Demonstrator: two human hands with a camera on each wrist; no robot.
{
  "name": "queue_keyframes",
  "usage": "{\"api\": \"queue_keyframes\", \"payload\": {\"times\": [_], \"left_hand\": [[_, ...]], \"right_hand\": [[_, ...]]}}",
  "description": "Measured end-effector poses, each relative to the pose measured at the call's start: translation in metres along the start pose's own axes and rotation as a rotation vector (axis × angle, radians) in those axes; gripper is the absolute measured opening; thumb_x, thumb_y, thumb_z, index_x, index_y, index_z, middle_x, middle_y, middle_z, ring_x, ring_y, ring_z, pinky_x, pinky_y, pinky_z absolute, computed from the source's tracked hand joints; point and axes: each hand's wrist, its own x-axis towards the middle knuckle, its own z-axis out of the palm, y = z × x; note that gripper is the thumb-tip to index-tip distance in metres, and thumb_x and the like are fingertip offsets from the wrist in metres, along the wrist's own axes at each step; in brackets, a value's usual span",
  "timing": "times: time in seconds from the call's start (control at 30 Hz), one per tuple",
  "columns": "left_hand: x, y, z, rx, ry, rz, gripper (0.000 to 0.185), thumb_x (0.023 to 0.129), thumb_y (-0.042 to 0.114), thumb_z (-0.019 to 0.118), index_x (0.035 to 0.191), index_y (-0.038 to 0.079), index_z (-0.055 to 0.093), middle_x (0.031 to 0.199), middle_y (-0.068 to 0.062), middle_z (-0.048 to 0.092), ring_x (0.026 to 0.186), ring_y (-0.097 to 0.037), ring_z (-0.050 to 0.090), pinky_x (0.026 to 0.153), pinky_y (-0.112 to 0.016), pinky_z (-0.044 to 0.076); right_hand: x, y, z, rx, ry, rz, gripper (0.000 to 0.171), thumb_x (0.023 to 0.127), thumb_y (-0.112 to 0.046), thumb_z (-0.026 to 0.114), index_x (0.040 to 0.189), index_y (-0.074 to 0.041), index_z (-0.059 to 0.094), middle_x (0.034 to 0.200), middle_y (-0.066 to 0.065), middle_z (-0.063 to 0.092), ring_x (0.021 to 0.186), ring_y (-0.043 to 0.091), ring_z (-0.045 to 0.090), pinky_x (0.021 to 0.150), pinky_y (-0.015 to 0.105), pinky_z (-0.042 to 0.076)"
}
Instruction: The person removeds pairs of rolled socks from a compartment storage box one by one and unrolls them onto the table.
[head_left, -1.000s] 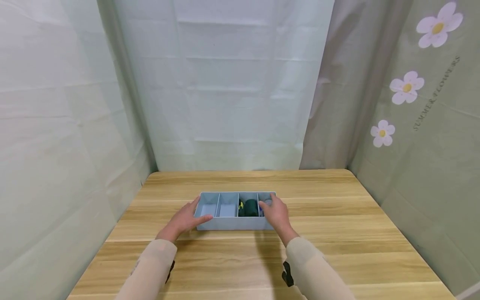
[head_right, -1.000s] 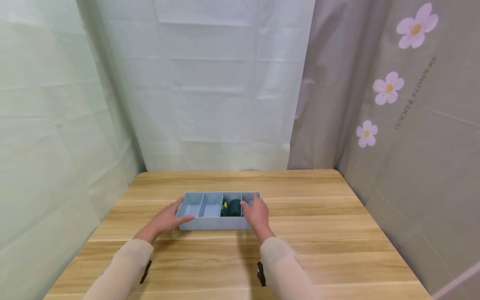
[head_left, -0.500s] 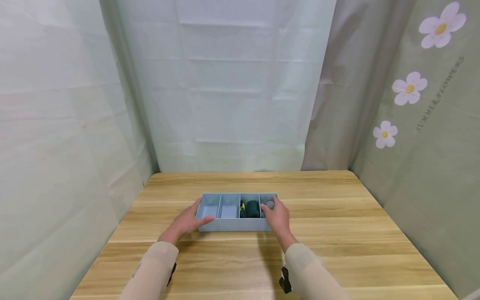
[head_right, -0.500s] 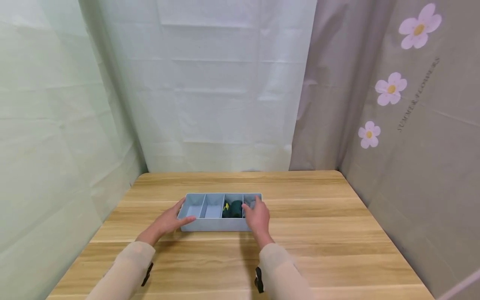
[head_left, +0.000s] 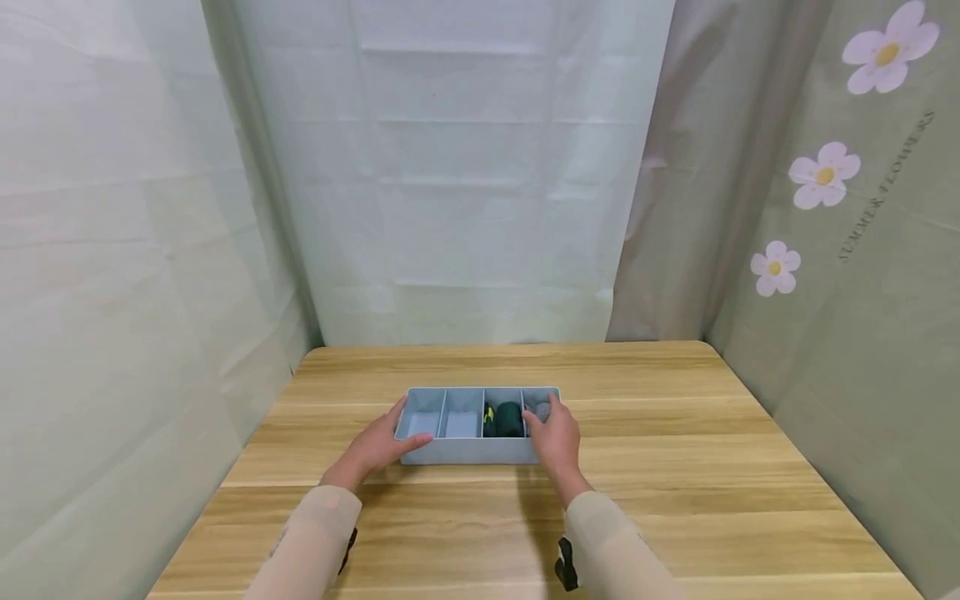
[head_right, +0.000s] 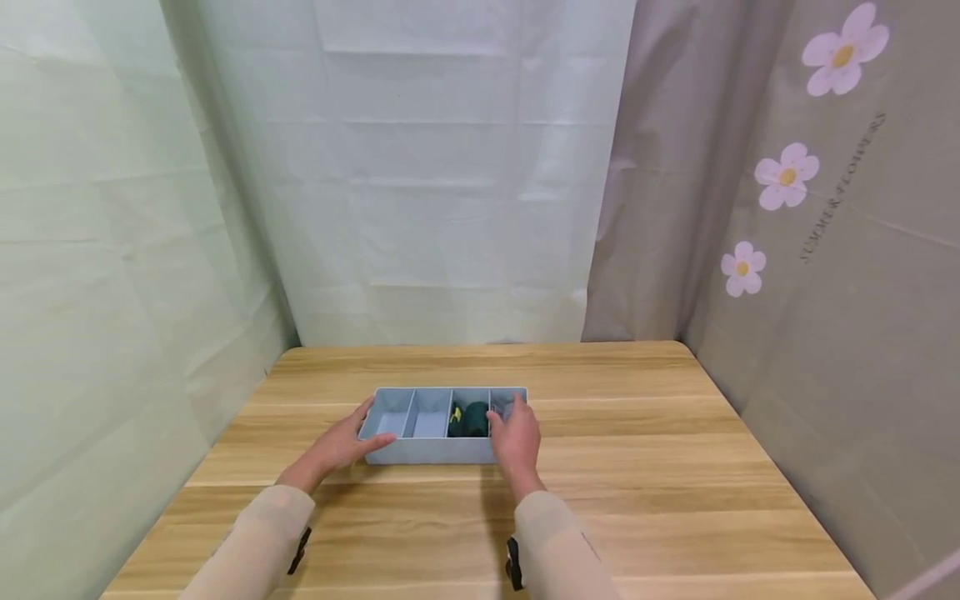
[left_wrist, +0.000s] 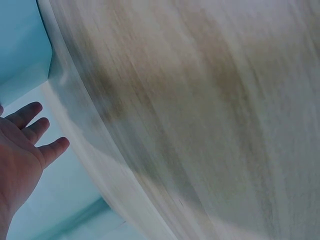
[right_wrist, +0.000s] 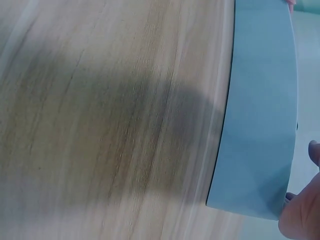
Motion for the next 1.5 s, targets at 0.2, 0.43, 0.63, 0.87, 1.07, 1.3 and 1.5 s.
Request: {"api": "queue_keyframes", "payload": {"times": [0.2, 0.43, 0.63, 0.87, 1.07, 1.3, 1.5], "left_hand": [[-0.001, -0.002, 0.001, -0.017, 0.008, 0.019, 0.102, 0.088, 0.057, 0.067, 0.16, 0.009, 0.013, 0.159, -0.022, 0.025, 0.141, -0.043, 0.031, 0.111, -0.061, 0.028], [-0.001, -0.001, 0.001, -0.032, 0.006, 0.006, 0.104, 0.087, 0.059, 0.067, 0.16, 0.01, 0.013, 0.16, -0.02, 0.025, 0.142, -0.042, 0.031, 0.111, -0.061, 0.028], [0.002, 0.002, 0.001, -0.027, 0.012, 0.005, 0.103, 0.087, 0.058, 0.068, 0.16, 0.011, 0.014, 0.159, -0.02, 0.026, 0.141, -0.042, 0.033, 0.11, -0.061, 0.029], [0.004, 0.002, -0.001, -0.024, 0.006, -0.01, 0.103, 0.087, 0.058, 0.068, 0.16, 0.01, 0.014, 0.158, -0.022, 0.028, 0.139, -0.043, 0.035, 0.109, -0.062, 0.03], [0.003, 0.002, -0.002, -0.044, 0.005, -0.03, 0.104, 0.086, 0.059, 0.068, 0.16, 0.011, 0.013, 0.159, -0.021, 0.027, 0.139, -0.044, 0.035, 0.109, -0.063, 0.03], [0.002, 0.001, -0.001, -0.042, 0.009, -0.022, 0.104, 0.086, 0.06, 0.068, 0.16, 0.011, 0.013, 0.158, -0.022, 0.028, 0.139, -0.044, 0.035, 0.109, -0.063, 0.03], [0.001, 0.0, 0.001, -0.037, 0.015, -0.022, 0.103, 0.087, 0.058, 0.068, 0.16, 0.012, 0.014, 0.157, -0.023, 0.029, 0.138, -0.045, 0.037, 0.108, -0.063, 0.031]], "right_hand": [[0.0, -0.002, 0.003, -0.036, 0.03, 0.001, 0.057, 0.093, -0.021, 0.071, 0.138, 0.009, 0.051, 0.133, 0.028, 0.057, 0.123, 0.044, 0.053, 0.102, 0.054, 0.043], [0.001, -0.005, 0.008, -0.1, 0.095, -0.014, 0.056, 0.092, -0.021, 0.072, 0.134, 0.011, 0.052, 0.123, 0.029, 0.062, 0.11, 0.047, 0.06, 0.093, 0.056, 0.048], [0.003, -0.004, 0.011, -0.144, 0.13, -0.015, 0.054, 0.091, -0.018, 0.072, 0.132, 0.011, 0.054, 0.116, 0.03, 0.065, 0.102, 0.047, 0.063, 0.086, 0.056, 0.051], [0.006, -0.005, 0.016, -0.188, 0.11, 0.0, 0.049, 0.09, -0.013, 0.072, 0.128, 0.013, 0.055, 0.11, 0.029, 0.067, 0.099, 0.045, 0.065, 0.084, 0.055, 0.052], [0.008, -0.004, 0.021, -0.212, 0.136, -0.016, 0.046, 0.087, -0.009, 0.074, 0.124, 0.013, 0.058, 0.103, 0.027, 0.068, 0.093, 0.044, 0.066, 0.078, 0.055, 0.053], [0.009, -0.005, 0.021, -0.267, 0.114, -0.018, 0.036, 0.088, -0.012, 0.075, 0.113, 0.009, 0.06, 0.09, 0.023, 0.069, 0.082, 0.04, 0.068, 0.068, 0.052, 0.054], [0.01, -0.006, 0.019, -0.325, 0.077, -0.005, 0.032, 0.088, -0.014, 0.075, 0.105, 0.008, 0.058, 0.083, 0.023, 0.068, 0.077, 0.041, 0.068, 0.064, 0.051, 0.055]]}}
